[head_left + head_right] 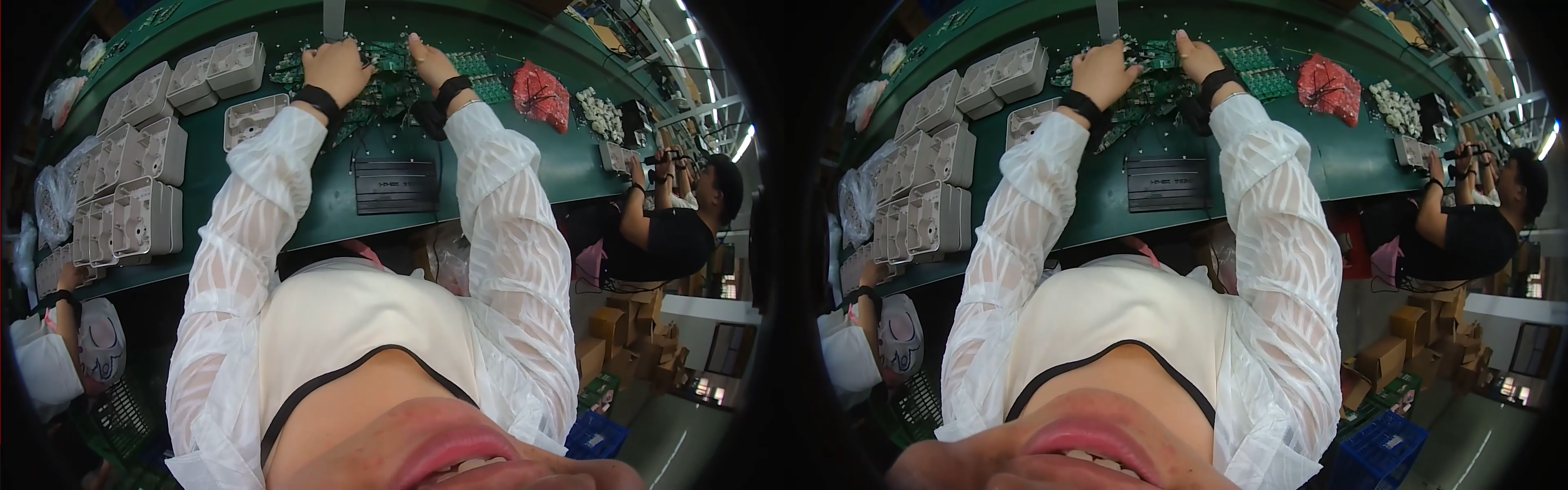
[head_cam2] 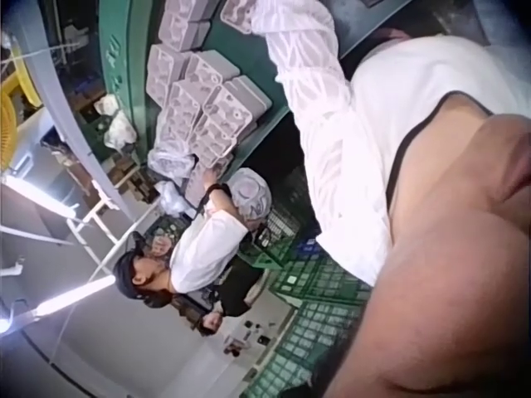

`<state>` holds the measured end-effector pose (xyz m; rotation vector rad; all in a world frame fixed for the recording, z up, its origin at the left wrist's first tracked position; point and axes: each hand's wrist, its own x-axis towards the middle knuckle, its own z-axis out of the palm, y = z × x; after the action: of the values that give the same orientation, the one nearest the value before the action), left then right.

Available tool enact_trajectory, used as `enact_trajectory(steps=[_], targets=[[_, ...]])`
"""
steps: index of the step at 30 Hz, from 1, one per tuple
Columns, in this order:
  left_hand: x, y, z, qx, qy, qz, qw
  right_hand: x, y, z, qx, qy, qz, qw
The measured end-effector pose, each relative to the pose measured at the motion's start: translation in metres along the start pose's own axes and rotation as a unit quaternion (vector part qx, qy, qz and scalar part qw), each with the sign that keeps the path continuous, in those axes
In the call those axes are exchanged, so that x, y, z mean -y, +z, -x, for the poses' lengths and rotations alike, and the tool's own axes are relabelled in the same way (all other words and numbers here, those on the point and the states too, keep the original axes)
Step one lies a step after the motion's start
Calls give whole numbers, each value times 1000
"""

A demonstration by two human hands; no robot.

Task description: Assembling electronic circuit boards into plastic housings on a factory production line.

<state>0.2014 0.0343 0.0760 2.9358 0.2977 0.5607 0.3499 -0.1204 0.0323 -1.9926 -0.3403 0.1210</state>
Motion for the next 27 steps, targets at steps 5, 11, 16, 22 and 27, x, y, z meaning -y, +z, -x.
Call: enact_trajectory(steps=[5, 11, 16, 22, 27], targets=[[37, 7, 44, -81, 17, 69, 994, 15, -73, 33, 18, -249, 208, 946], [5, -25, 115, -200, 95, 105, 969, -33, -140, 169, 192, 6, 80, 978], [-27, 20, 162, 78, 266, 246, 929, -57, -102, 257, 86, -50, 127, 987], [-37, 30, 157, 185, 199, 235, 933, -49, -52, 289, -30, -53, 157, 986], [-37, 30, 166, 108, 142, 370, 912, -45, -31, 285, -122, -43, -345, 929]])
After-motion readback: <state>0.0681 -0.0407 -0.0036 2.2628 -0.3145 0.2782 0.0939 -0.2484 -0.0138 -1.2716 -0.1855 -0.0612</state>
